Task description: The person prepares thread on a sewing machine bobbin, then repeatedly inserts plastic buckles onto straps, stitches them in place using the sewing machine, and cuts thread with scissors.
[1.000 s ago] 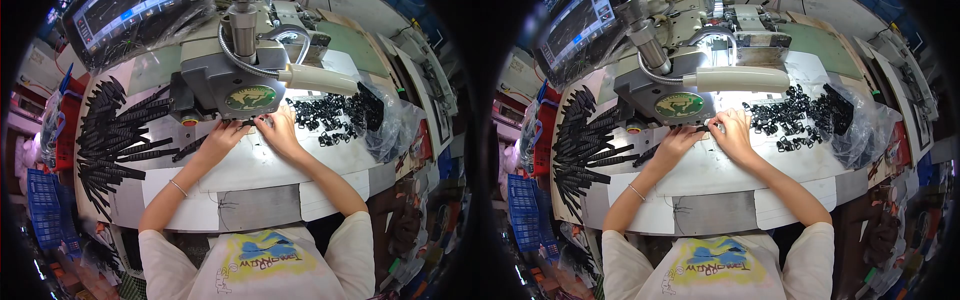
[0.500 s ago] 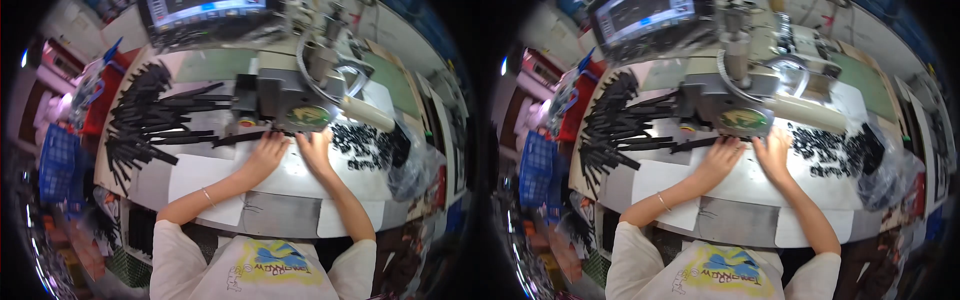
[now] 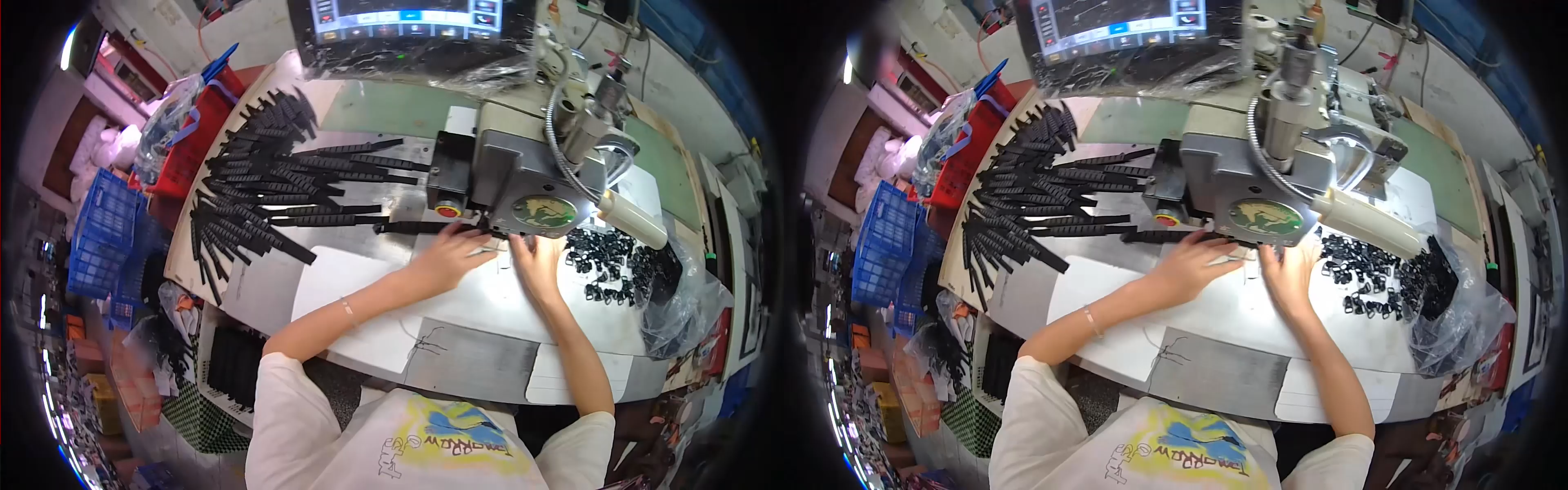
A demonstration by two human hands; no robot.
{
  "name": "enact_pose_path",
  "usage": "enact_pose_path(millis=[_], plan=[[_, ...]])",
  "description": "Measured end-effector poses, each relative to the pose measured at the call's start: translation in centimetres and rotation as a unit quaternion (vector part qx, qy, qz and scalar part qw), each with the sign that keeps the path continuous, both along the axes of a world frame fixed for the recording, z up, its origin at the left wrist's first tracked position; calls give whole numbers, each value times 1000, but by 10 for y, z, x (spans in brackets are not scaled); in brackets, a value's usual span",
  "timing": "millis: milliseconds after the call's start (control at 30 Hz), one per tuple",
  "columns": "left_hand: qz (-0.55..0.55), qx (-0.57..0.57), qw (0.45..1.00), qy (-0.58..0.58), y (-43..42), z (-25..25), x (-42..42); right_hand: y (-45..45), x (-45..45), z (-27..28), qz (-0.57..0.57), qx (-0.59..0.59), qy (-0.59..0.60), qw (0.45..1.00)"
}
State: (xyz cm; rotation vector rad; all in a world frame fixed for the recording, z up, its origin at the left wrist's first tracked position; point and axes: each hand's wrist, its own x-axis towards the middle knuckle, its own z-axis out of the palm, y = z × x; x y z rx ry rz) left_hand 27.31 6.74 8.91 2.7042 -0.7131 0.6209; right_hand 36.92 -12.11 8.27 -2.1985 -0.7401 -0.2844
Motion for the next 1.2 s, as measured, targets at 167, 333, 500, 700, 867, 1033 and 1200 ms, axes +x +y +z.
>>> enact_pose_path(millis=[167, 333, 500, 700, 867, 1033, 1200], plan=[[244, -81, 966, -31, 70, 37, -28, -1, -8, 3, -23, 9, -27, 999], [318, -49, 942, 93, 129, 32, -60, -2, -5, 7, -5, 13, -16, 1000], [253, -150, 946, 138, 142, 23, -59, -19, 8, 16, 124, 15, -9, 992], [247, -332, 890, 190, 130, 27, -38, -15, 10, 13, 176, -54, -180, 966], [199, -278, 913, 222, 65, 30, 1, -21, -23, 23, 261, -70, -196, 943], [58, -278, 865, 415, 5, 40, 2, -53, -20, 33, 157, 24, -142, 977], [18, -267, 886, 379, -10, 45, -11, -91, 34, 38, 67, 1, -87, 994]])
